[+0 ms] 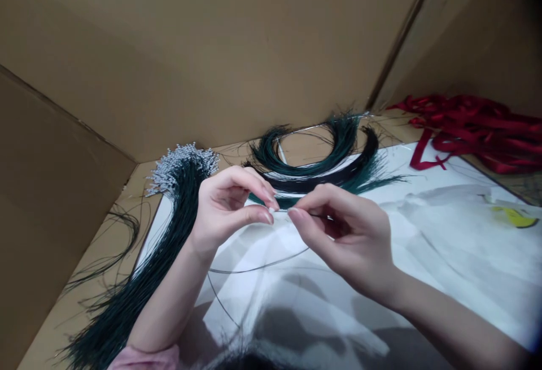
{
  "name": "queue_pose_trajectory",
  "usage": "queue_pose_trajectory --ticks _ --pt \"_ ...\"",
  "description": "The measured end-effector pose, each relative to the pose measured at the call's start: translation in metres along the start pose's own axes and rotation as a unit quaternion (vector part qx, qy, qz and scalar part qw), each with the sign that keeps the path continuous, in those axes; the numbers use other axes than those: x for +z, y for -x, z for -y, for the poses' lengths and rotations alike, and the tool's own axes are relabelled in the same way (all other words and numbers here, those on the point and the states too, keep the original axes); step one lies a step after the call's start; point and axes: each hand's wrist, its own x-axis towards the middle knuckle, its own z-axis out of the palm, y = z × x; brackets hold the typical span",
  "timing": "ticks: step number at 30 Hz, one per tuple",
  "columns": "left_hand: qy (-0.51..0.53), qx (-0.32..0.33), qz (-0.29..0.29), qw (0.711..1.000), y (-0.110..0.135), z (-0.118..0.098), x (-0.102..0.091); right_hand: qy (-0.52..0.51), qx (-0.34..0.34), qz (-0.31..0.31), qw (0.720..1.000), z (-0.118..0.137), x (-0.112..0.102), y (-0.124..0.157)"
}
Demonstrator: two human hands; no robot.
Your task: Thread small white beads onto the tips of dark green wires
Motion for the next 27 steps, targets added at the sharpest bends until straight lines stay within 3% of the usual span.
queue_pose_trajectory --ticks 5,8,20,27 --pt "-0.014 0.042 0.036 0.998 0.0 0.007 -0.005 0.005 -0.016 0.007 1.0 0.003 -0.001 0.001" --pt "-0.036 0.053 0.028 0.998 0.0 0.011 -0.007 0.006 -0.015 0.007 1.0 0.002 -0.001 0.001" --pt "0.052 0.032 0.03 0.998 0.001 0.017 -0.001 0.01 -0.02 -0.016 1.0 -0.002 0.0 0.001" --pt "0.051 0.021 0.017 0.998 0.003 0.016 0.001 0.011 -0.021 -0.013 1.0 -0.001 -0.001 0.002"
